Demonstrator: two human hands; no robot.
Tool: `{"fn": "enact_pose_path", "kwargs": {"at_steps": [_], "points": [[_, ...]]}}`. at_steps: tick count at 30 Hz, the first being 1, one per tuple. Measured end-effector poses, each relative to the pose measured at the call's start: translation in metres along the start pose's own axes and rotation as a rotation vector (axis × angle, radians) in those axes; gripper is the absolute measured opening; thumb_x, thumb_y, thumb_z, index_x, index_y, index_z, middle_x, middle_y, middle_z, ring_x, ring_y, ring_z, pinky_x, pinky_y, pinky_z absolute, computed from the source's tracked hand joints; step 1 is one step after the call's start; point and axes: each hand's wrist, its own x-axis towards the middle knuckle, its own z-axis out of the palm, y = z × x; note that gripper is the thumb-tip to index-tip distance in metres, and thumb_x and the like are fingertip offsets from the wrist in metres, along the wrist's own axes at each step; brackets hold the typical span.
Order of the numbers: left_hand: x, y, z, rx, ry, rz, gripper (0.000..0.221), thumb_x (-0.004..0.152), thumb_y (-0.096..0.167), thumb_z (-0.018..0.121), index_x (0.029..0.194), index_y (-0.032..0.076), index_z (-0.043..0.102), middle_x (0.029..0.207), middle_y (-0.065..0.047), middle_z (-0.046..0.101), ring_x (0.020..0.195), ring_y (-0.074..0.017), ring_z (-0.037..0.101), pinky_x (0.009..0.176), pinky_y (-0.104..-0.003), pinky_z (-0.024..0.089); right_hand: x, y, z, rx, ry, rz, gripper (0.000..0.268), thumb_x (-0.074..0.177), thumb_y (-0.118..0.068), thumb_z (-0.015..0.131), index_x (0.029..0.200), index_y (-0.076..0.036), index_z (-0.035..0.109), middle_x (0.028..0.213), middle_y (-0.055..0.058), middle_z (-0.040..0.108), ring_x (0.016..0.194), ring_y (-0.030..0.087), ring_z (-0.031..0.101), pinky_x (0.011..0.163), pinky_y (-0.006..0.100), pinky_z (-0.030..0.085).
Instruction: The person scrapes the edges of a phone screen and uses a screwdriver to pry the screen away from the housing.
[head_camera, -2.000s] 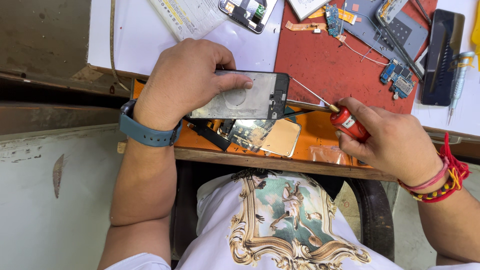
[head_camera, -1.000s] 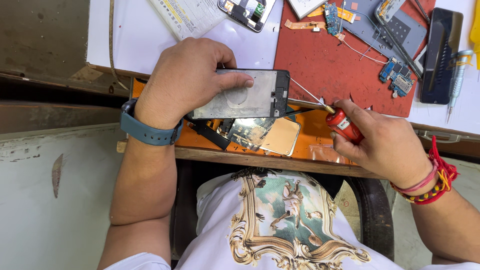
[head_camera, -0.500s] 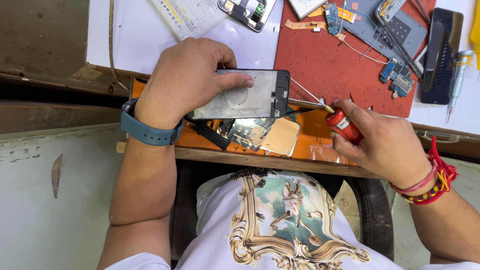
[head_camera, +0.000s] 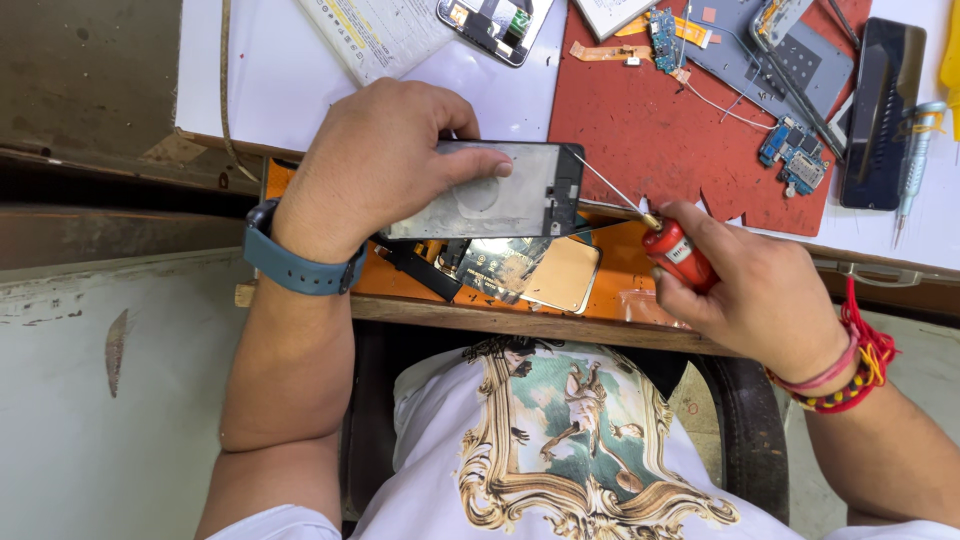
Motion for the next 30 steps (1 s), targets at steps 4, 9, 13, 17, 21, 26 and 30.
{"fn": "enact_pose_path", "kwargs": {"at_steps": [4, 9, 13, 17, 21, 26, 30], "points": [[0.001, 0.01, 0.005, -0.106, 0.042, 0.023, 0.037, 0.088, 0.047, 0.078, 0.088, 0.01, 0.078, 0.073, -0.011, 0.07, 0.067, -0.0299, 0.069, 0.061, -0.04, 0.052, -0.014, 0.005, -0.001, 0.152, 0.135, 0.002, 0.056, 0.081, -0.018, 0.077, 0.133, -0.005, 0.061, 0.082, 0.015, 0.068, 0.069, 0.028, 0.07, 0.064, 0.039, 0.055], [0.007, 0.031, 0.031, -0.144, 0.143, 0.012, 0.034, 0.091, 0.045, 0.075, 0.087, 0.011, 0.078, 0.068, -0.008, 0.07, 0.064, -0.0288, 0.069, 0.059, -0.04, 0.051, -0.04, 0.021, 0.001, 0.288, 0.276, 0.111, 0.058, 0.085, -0.015, 0.075, 0.139, -0.003, 0.058, 0.101, 0.013, 0.072, 0.086, 0.019, 0.072, 0.077, 0.032, 0.056], [0.012, 0.043, 0.047, -0.118, 0.225, 0.034, 0.031, 0.094, 0.042, 0.074, 0.09, 0.012, 0.078, 0.07, -0.008, 0.07, 0.066, -0.0287, 0.07, 0.058, -0.04, 0.051, -0.055, 0.028, 0.009, 0.451, 0.304, 0.141, 0.055, 0.09, -0.015, 0.073, 0.141, -0.002, 0.057, 0.099, 0.01, 0.072, 0.086, 0.011, 0.068, 0.081, 0.025, 0.054], [0.014, 0.048, 0.054, -0.006, 0.274, 0.025, 0.03, 0.093, 0.041, 0.076, 0.087, 0.011, 0.078, 0.074, -0.008, 0.068, 0.07, -0.03, 0.067, 0.06, -0.041, 0.049, -0.071, 0.037, 0.019, 0.632, 0.258, 0.251, 0.057, 0.088, -0.013, 0.07, 0.142, -0.001, 0.057, 0.095, 0.005, 0.069, 0.079, 0.009, 0.061, 0.074, 0.024, 0.051], [0.018, 0.047, 0.06, 0.105, 0.314, 0.089, 0.028, 0.093, 0.036, 0.079, 0.089, 0.009, 0.079, 0.084, -0.007, 0.066, 0.085, -0.0305, 0.061, 0.08, -0.044, 0.046, -0.08, 0.05, 0.039, 0.807, 0.234, 0.13, 0.056, 0.091, -0.013, 0.068, 0.144, 0.0, 0.052, 0.111, 0.005, 0.065, 0.096, 0.01, 0.06, 0.088, 0.024, 0.05], [0.017, 0.049, 0.061, 0.137, 0.359, 0.107, 0.026, 0.089, 0.034, 0.083, 0.09, 0.008, 0.078, 0.103, -0.006, 0.065, 0.105, -0.0285, 0.055, 0.092, -0.045, 0.038, -0.084, 0.048, 0.058, 1.068, 0.074, 0.233, 0.06, 0.09, -0.015, 0.069, 0.145, 0.0, 0.052, 0.1, 0.005, 0.067, 0.082, 0.01, 0.063, 0.075, 0.025, 0.055], [0.019, 0.057, 0.059, 0.197, 0.436, 0.165, 0.025, 0.086, 0.029, 0.082, 0.098, 0.007, 0.078, 0.112, -0.01, 0.067, 0.114, -0.0306, 0.055, 0.099, -0.046, 0.039, -0.073, 0.038, 0.053, 0.847, 0.09, 0.168, 0.06, 0.086, -0.016, 0.071, 0.14, 0.001, 0.054, 0.1, 0.005, 0.069, 0.085, 0.013, 0.065, 0.08, 0.027, 0.055]]}}
